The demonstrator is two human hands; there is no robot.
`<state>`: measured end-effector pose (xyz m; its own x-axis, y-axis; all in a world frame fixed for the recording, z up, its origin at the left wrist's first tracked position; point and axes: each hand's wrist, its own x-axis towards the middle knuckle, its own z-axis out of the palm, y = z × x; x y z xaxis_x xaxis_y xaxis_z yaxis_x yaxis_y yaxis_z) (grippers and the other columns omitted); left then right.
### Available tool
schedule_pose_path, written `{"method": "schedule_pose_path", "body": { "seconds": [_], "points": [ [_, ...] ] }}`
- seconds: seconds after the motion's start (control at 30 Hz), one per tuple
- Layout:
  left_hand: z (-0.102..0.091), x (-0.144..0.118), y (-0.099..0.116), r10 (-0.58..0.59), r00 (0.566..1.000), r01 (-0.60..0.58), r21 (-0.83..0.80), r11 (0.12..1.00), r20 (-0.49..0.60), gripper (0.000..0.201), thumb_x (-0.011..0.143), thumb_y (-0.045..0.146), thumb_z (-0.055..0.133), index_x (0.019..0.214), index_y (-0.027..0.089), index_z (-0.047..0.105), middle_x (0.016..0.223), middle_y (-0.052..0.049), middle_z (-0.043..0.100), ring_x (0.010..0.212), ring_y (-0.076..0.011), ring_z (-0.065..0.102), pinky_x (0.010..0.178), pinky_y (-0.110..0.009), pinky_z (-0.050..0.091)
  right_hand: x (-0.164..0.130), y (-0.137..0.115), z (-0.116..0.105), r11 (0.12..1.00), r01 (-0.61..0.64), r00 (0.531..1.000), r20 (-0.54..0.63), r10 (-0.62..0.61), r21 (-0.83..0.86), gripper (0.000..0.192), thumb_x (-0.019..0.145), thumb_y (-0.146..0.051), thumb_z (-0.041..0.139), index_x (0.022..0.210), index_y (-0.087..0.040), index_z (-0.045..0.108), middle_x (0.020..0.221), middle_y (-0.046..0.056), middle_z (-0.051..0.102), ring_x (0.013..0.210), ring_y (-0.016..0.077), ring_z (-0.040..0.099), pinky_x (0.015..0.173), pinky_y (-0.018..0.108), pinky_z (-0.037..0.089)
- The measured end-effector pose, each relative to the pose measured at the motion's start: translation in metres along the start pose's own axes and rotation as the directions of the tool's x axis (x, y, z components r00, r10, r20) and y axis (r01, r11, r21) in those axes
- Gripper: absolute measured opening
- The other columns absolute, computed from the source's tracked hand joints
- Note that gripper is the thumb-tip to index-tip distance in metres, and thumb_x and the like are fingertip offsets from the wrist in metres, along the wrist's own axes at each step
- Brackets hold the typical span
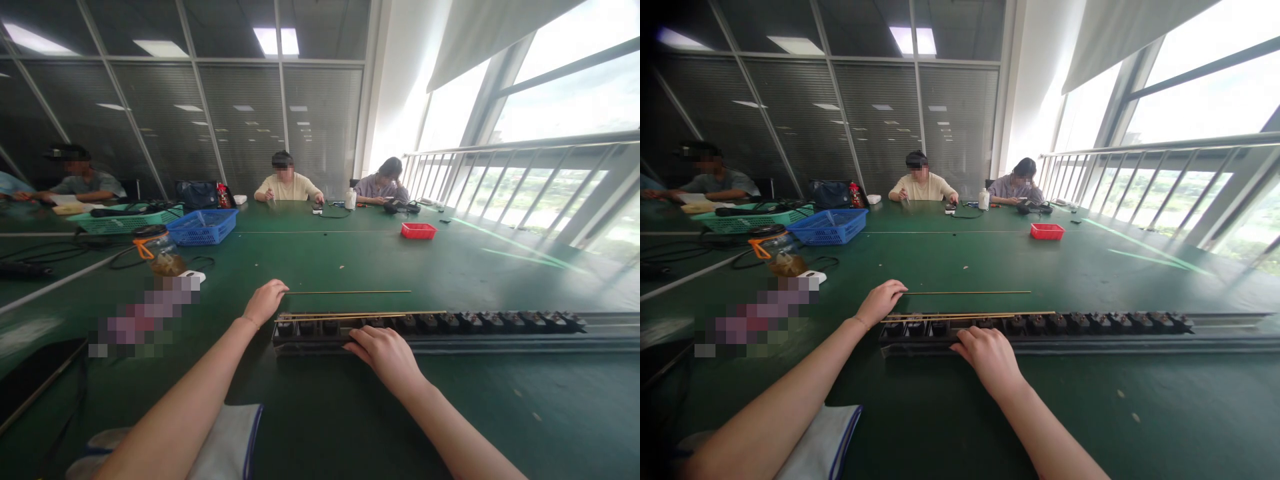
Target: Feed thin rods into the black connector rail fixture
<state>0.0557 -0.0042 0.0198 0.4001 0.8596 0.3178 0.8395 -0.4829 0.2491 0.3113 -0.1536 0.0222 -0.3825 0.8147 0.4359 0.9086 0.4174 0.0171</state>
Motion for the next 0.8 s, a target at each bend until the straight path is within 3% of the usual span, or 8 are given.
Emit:
{"method": "schedule_pose_path", "body": {
  "seconds": [0.1, 0.23, 0.33, 0.43, 0.53, 0.6, 0.7, 0.8],
  "points": [
    [-0.035, -0.001, 0.018, -0.041, 0.995, 0.057, -0.178, 0.982, 0.091, 0.032, 0.08, 0.038, 0.042, 0.092, 0.018, 0.064, 0.096, -0.004, 0.064, 0.084, -0.0174, 0.057, 0.075, -0.026, 0.043, 0.0, 0.0, 0.0, 1.0, -0.001, 1.0, -0.005, 0.001, 0.004, 0.02, 0.085, -0.035, 0.046, 0.084, -0.021, 0.06, 0.069, -0.002, 0.06, 0.061, 0.0102, 0.055, 0.055, 0.023, 0.03],
    [-0.085, -0.01, 0.051, 0.171, 0.906, -0.064, -0.274, 0.959, 0.388, 0.032, 0.074, 0.045, 0.049, 0.087, 0.021, 0.066, 0.087, 0.0, 0.067, 0.078, -0.0154, 0.058, 0.068, -0.022, 0.041, -0.001, 0.0, 0.001, 1.0, -0.002, 1.0, -0.011, 0.002, -0.006, 0.021, 0.085, -0.035, 0.045, 0.083, -0.021, 0.06, 0.069, -0.002, 0.06, 0.061, 0.0098, 0.055, 0.055, 0.024, 0.03],
    [-0.098, -0.017, 0.067, 0.209, 0.851, -0.105, -0.234, 0.967, 0.481, 0.028, 0.073, 0.042, 0.051, 0.082, 0.021, 0.067, 0.084, -0.001, 0.067, 0.074, -0.0143, 0.058, 0.065, -0.021, 0.04, -0.001, 0.0, 0.001, 1.0, 0.006, 1.0, -0.018, -0.006, -0.007, 0.023, 0.086, -0.036, 0.043, 0.085, -0.021, 0.061, 0.069, -0.001, 0.06, 0.061, 0.0092, 0.055, 0.055, 0.024, 0.03],
    [-0.094, -0.019, 0.07, 0.197, 0.845, -0.101, -0.214, 0.972, 0.497, 0.028, 0.073, 0.04, 0.05, 0.081, 0.02, 0.067, 0.082, -0.001, 0.066, 0.07, -0.0136, 0.058, 0.061, -0.02, 0.039, -0.001, 0.0, 0.001, 1.0, 0.007, 1.0, -0.021, -0.008, -0.01, 0.023, 0.086, -0.036, 0.043, 0.085, -0.021, 0.061, 0.07, -0.001, 0.06, 0.062, 0.0094, 0.056, 0.055, 0.024, 0.03],
    [-0.091, -0.018, 0.069, 0.203, 0.849, -0.121, -0.195, 0.973, 0.488, 0.027, 0.074, 0.039, 0.049, 0.079, 0.02, 0.067, 0.08, -0.001, 0.066, 0.068, -0.0129, 0.057, 0.058, -0.02, 0.038, -0.001, 0.0, 0.001, 1.0, 0.003, 1.0, -0.02, -0.003, -0.013, 0.023, 0.086, -0.036, 0.044, 0.085, -0.021, 0.061, 0.07, -0.001, 0.06, 0.062, 0.0097, 0.056, 0.055, 0.024, 0.031],
    [-0.092, -0.016, 0.068, 0.206, 0.877, -0.147, -0.166, 0.975, 0.434, 0.027, 0.075, 0.039, 0.049, 0.076, 0.02, 0.068, 0.078, -0.001, 0.065, 0.068, -0.0129, 0.057, 0.059, -0.02, 0.038, -0.001, 0.001, 0.001, 1.0, 0.003, 1.0, -0.02, -0.004, -0.015, 0.023, 0.086, -0.036, 0.043, 0.086, -0.021, 0.061, 0.07, -0.001, 0.06, 0.062, 0.0096, 0.056, 0.055, 0.024, 0.031],
    [-0.097, -0.014, 0.066, 0.187, 0.948, -0.175, -0.07, 0.982, 0.257, 0.028, 0.076, 0.04, 0.047, 0.077, 0.021, 0.068, 0.08, -0.001, 0.063, 0.072, -0.0138, 0.056, 0.064, -0.022, 0.038, -0.001, 0.001, 0.001, 1.0, 0.003, 1.0, -0.023, -0.003, -0.014, 0.023, 0.086, -0.037, 0.043, 0.086, -0.021, 0.061, 0.07, -0.001, 0.06, 0.062, 0.0095, 0.056, 0.055, 0.024, 0.03],
    [-0.091, -0.009, 0.056, 0.169, 0.984, -0.172, 0.048, 0.984, 0.062, 0.03, 0.08, 0.039, 0.042, 0.081, 0.022, 0.068, 0.086, -0.001, 0.062, 0.077, -0.0148, 0.055, 0.069, -0.024, 0.038, -0.001, 0.001, 0.001, 1.0, -0.002, 1.0, -0.018, 0.002, -0.011, 0.022, 0.085, -0.036, 0.044, 0.086, -0.021, 0.061, 0.07, -0.001, 0.06, 0.062, 0.0095, 0.056, 0.055, 0.024, 0.03]
  ]
}}
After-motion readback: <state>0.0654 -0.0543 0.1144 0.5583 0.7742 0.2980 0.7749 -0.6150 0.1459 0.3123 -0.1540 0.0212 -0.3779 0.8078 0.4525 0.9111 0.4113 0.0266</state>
